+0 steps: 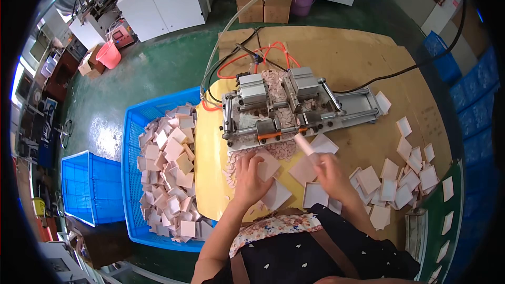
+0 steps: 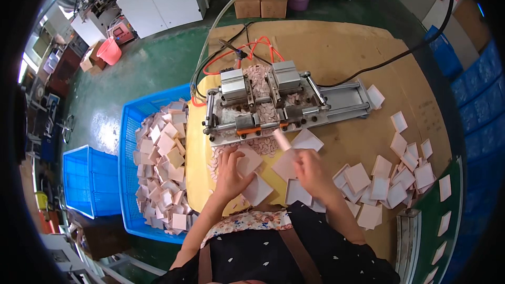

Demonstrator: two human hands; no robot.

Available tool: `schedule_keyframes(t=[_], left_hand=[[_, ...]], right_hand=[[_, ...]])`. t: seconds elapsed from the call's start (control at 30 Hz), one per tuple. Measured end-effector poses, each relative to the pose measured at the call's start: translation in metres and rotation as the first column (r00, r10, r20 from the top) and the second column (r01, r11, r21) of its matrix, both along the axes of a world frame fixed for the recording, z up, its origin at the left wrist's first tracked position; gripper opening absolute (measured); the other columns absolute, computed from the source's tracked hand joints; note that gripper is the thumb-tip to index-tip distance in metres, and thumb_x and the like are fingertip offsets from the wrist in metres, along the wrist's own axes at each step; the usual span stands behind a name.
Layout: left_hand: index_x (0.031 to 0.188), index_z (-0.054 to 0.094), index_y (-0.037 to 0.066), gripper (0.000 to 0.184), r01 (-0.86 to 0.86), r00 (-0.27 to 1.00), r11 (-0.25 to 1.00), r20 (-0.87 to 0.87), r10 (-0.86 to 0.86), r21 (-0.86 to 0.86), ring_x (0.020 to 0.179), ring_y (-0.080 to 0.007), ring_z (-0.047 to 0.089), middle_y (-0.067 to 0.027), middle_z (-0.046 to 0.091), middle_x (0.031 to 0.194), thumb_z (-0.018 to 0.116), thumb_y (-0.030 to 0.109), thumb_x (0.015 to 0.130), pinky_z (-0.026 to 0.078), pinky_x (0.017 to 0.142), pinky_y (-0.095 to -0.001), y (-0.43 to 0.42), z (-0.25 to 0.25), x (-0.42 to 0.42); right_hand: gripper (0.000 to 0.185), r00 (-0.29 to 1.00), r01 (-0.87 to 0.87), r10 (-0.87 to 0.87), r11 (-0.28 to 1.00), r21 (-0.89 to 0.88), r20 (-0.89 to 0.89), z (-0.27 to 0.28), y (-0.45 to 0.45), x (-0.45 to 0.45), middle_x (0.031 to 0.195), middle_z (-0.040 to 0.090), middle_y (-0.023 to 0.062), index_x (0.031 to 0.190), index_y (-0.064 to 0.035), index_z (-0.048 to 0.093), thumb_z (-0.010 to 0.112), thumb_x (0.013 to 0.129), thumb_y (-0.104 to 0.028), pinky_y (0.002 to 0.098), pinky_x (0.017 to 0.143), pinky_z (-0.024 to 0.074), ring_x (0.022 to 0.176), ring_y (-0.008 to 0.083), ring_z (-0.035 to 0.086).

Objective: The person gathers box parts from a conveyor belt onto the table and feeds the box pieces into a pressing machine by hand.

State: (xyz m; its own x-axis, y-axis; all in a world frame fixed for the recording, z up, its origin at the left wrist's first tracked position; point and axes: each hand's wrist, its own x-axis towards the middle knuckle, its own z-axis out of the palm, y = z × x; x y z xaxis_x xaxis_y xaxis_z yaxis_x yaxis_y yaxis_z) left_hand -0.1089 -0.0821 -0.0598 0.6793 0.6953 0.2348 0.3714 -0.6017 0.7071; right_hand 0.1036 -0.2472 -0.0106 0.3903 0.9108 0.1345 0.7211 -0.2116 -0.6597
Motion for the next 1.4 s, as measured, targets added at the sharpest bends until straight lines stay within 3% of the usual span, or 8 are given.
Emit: schedule_keyframes(t=[0.3, 0.4, 0.77, 0.9, 0.97, 1.1, 1.2, 1.4], left_hand=[[0.127, 0.054, 0.006, 0.066, 0.379, 0.884, 0.911, 0.229, -0.408, 0.162, 0.133, -0.0438, 0.044, -0.0216, 0.046, 0.144, 0.086, 0.010, 0.070, 0.039, 0.111, -0.0510, 0.029, 0.049, 0.044], [0.126, 0.056, 0.008, 0.061, 0.374, 0.911, 0.892, 0.082, -0.405, 0.253, 0.138, -0.0372, 0.044, -0.0188, 0.049, 0.145, 0.086, 0.019, 0.074, 0.023, 0.120, -0.0582, 0.056, 0.072, 0.066], [0.116, 0.066, 0.017, 0.040, 0.243, 0.970, 0.905, -0.108, -0.219, 0.350, 0.146, -0.0315, 0.039, -0.0152, 0.055, 0.146, 0.080, 0.031, 0.080, 0.010, 0.122, -0.0607, 0.065, 0.072, 0.089], [0.114, 0.056, 0.012, 0.053, 0.303, 0.950, 0.923, -0.157, -0.271, 0.237, 0.134, -0.0354, 0.047, -0.0169, 0.057, 0.134, 0.083, 0.023, 0.070, 0.015, 0.120, -0.0608, 0.068, 0.072, 0.108], [0.112, 0.056, 0.011, 0.053, 0.285, 0.950, 0.908, 0.037, -0.310, 0.306, 0.125, -0.0358, 0.050, -0.0155, 0.054, 0.123, 0.081, 0.015, 0.065, 0.019, 0.118, -0.0619, 0.063, 0.083, 0.103], [0.135, 0.053, 0.013, 0.082, -0.150, 0.980, 0.939, -0.080, 0.183, 0.310, 0.137, -0.0362, 0.041, -0.0187, 0.048, 0.138, 0.091, 0.030, 0.065, 0.021, 0.116, -0.0601, 0.074, 0.104, 0.048], [0.151, 0.042, 0.018, 0.098, -0.128, 0.983, 0.904, -0.069, 0.170, 0.407, 0.145, -0.0420, 0.032, -0.0240, 0.034, 0.154, 0.091, 0.036, 0.067, 0.017, 0.120, -0.0590, 0.075, 0.107, 0.039], [0.124, 0.070, 0.019, 0.044, 0.220, 0.975, 0.908, -0.064, -0.212, 0.357, 0.143, -0.0297, 0.043, -0.0102, 0.058, 0.143, 0.078, 0.030, 0.081, 0.013, 0.122, -0.0602, 0.065, 0.065, 0.086]], right_hand=[[0.025, 0.786, 0.421, -0.155, 0.844, 0.333, -0.599, -0.006, -0.011, 0.011, 0.104, 0.068, 0.0099, 0.127, 0.0017, 0.047, 0.050, 0.107, -0.013, 0.0253, 0.073, 0.0524, 0.086, 0.0136, 0.069], [0.027, 0.720, 0.476, -0.150, 0.818, 0.324, -0.677, -0.006, -0.008, 0.015, 0.103, 0.068, 0.0106, 0.127, 0.0020, 0.049, 0.052, 0.107, -0.015, 0.0258, 0.072, 0.0540, 0.085, 0.0137, 0.068], [0.033, 0.493, 0.603, -0.062, 0.744, 0.290, -0.868, -0.005, 0.004, 0.021, 0.107, 0.068, 0.0105, 0.131, 0.0039, 0.052, 0.053, 0.106, -0.018, 0.0286, 0.074, 0.0578, 0.084, 0.0148, 0.068], [0.034, 0.448, 0.598, 0.056, 0.723, 0.345, -0.892, 0.012, 0.031, 0.015, 0.107, 0.068, 0.0100, 0.137, -0.0014, 0.051, 0.053, 0.106, -0.017, 0.0300, 0.076, 0.0593, 0.084, 0.0152, 0.068], [0.037, 0.436, 0.557, 0.167, 0.722, 0.411, -0.884, 0.017, 0.046, 0.009, 0.106, 0.069, 0.0086, 0.141, -0.0068, 0.052, 0.055, 0.106, -0.017, 0.0299, 0.076, 0.0603, 0.083, 0.0161, 0.070], [0.033, 0.383, 0.383, 0.075, 0.894, 0.232, -0.921, -0.004, 0.072, 0.003, 0.107, 0.069, 0.0103, 0.136, -0.0028, 0.058, 0.054, 0.106, -0.017, 0.0305, 0.074, 0.0619, 0.087, 0.0193, 0.073], [0.032, 0.386, 0.368, 0.047, 0.908, 0.201, -0.921, -0.013, 0.098, -0.007, 0.105, 0.069, 0.0131, 0.136, 0.0002, 0.057, 0.052, 0.107, -0.014, 0.0302, 0.076, 0.0625, 0.087, 0.0216, 0.074], [0.037, 0.505, 0.370, -0.017, 0.907, 0.199, -0.863, -0.008, 0.095, -0.004, 0.099, 0.070, 0.0105, 0.141, -0.0057, 0.054, 0.054, 0.103, -0.003, 0.0285, 0.073, 0.0606, 0.084, 0.0178, 0.071]])
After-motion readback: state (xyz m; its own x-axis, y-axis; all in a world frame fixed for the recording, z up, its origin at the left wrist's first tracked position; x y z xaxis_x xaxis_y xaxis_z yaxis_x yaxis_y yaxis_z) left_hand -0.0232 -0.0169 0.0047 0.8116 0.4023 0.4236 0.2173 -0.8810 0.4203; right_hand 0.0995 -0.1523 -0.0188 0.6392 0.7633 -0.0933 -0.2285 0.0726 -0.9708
